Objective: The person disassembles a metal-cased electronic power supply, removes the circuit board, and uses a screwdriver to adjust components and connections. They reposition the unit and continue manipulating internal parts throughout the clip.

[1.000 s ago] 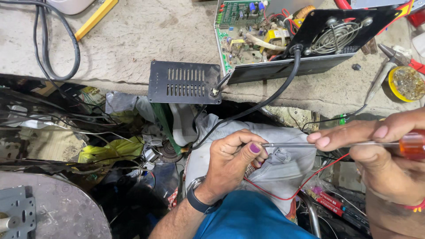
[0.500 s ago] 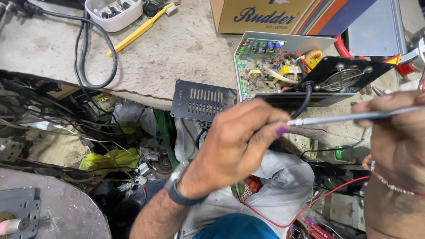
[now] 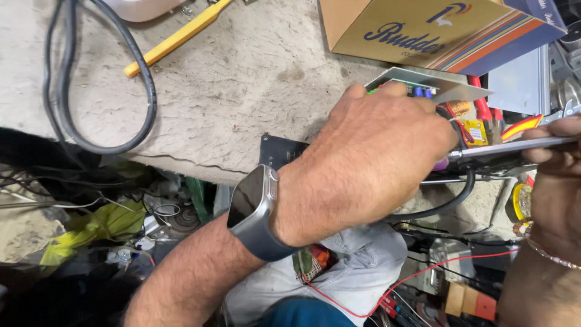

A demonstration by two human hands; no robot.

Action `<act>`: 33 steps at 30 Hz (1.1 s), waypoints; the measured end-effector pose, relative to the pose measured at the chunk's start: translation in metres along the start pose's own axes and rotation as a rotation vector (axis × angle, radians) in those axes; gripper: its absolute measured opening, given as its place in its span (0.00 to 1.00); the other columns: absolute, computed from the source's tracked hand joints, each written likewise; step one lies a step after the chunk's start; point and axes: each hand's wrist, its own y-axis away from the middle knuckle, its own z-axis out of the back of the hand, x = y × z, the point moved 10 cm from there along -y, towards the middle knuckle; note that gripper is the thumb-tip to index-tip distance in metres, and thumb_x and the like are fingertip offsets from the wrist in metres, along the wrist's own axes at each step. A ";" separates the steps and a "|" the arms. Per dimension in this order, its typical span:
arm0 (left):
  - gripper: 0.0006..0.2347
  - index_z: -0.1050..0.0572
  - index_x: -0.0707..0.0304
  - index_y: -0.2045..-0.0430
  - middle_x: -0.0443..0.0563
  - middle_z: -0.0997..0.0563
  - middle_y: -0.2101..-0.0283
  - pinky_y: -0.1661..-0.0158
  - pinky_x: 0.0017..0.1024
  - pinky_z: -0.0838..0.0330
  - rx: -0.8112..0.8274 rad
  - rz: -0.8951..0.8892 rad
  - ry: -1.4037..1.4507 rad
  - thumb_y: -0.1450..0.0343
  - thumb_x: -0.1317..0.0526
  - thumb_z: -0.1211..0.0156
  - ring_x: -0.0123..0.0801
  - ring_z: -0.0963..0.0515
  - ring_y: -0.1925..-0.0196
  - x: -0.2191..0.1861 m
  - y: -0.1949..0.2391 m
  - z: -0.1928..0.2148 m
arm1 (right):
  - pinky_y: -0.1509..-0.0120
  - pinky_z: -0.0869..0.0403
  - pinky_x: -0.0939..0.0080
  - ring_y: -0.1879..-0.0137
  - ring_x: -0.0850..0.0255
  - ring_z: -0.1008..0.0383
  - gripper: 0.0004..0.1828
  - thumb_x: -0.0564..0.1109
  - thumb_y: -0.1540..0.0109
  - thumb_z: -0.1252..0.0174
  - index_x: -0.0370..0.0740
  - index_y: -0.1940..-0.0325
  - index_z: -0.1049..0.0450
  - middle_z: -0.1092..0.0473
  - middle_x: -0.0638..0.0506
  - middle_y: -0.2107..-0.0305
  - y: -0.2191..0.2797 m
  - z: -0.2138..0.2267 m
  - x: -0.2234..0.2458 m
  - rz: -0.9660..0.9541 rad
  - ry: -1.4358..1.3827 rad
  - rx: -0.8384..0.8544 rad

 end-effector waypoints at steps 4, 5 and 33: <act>0.04 0.19 0.57 0.69 0.51 0.18 0.63 0.54 0.55 0.33 0.041 0.015 0.068 0.33 0.62 0.40 0.45 0.21 0.51 0.009 0.014 0.006 | 0.38 0.25 0.50 0.51 0.52 0.23 0.06 0.41 0.23 0.47 0.36 0.53 0.30 0.26 0.41 0.60 0.006 0.012 -0.008 -0.058 0.072 0.000; 0.07 0.20 0.61 0.64 0.52 0.18 0.62 0.53 0.53 0.33 0.038 0.038 0.039 0.32 0.62 0.40 0.46 0.21 0.51 0.013 0.020 0.010 | 0.38 0.26 0.50 0.51 0.52 0.24 0.07 0.41 0.23 0.47 0.35 0.53 0.30 0.26 0.41 0.60 0.006 0.012 -0.009 -0.063 0.086 0.003; 0.29 0.31 0.71 0.48 0.57 0.19 0.65 0.57 0.50 0.36 0.453 0.213 -0.020 0.35 0.47 0.35 0.47 0.25 0.53 0.077 0.072 -0.004 | 0.31 0.24 0.36 0.47 0.46 0.20 0.11 0.41 0.22 0.46 0.42 0.40 0.41 0.26 0.36 0.57 0.048 -0.073 0.031 0.012 0.358 0.188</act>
